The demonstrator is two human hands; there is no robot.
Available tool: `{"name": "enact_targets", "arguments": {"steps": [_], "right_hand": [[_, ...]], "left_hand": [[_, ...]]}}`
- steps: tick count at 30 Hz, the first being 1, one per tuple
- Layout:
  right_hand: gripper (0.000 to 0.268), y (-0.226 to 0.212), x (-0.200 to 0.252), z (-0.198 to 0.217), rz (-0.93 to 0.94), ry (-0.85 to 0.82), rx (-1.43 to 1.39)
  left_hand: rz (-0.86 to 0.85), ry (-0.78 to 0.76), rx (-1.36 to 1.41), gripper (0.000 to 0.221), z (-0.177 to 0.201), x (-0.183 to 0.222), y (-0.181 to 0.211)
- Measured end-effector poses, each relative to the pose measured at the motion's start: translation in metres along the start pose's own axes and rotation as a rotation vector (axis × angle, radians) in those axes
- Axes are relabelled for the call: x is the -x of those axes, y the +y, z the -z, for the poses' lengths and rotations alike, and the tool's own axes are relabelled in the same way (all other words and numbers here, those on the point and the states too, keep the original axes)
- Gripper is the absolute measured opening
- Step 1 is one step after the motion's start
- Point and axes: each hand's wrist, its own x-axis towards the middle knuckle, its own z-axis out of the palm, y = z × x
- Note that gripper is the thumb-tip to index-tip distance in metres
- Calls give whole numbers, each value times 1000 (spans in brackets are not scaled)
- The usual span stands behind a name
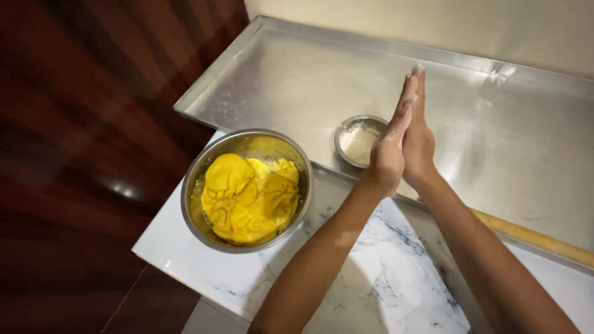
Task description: Kneading a yellow dough mixture on a marble workspace in a bakery production area.
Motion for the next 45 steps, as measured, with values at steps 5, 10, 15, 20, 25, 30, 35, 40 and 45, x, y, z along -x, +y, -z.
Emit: {"name": "enact_targets", "arguments": {"steps": [5, 10, 15, 20, 25, 30, 35, 40, 45], "right_hand": [[72, -64, 50, -9, 594, 6, 236], [82, -42, 55, -2, 724, -159, 411], [72, -88, 38, 4, 678, 42, 258], [70, -94, 43, -33, 449, -164, -160], [68, -92, 52, -81, 555, -280, -383], [69, -90, 27, -107, 794, -226, -417], [57, -129, 35, -101, 491, -397, -35], [30, -127, 31, -125, 540, -650, 514], [86, -82, 37, -161, 693, -877, 825]], "left_hand": [[70, -7, 583, 67, 39, -27, 5], [51, -145, 598, 69, 28, -17, 26], [173, 81, 378, 61, 6, -1, 22], [-230, 75, -62, 61, 37, 2, 52], [-167, 167, -429, 65, 38, 31, 128], [-165, 199, -1122, 53, 43, 88, 157], [30, 273, -1282, 30, 96, 125, 225], [246, 319, -1563, 29, 105, 147, 253], [131, -40, -1639, 69, 124, 166, 244]]}}
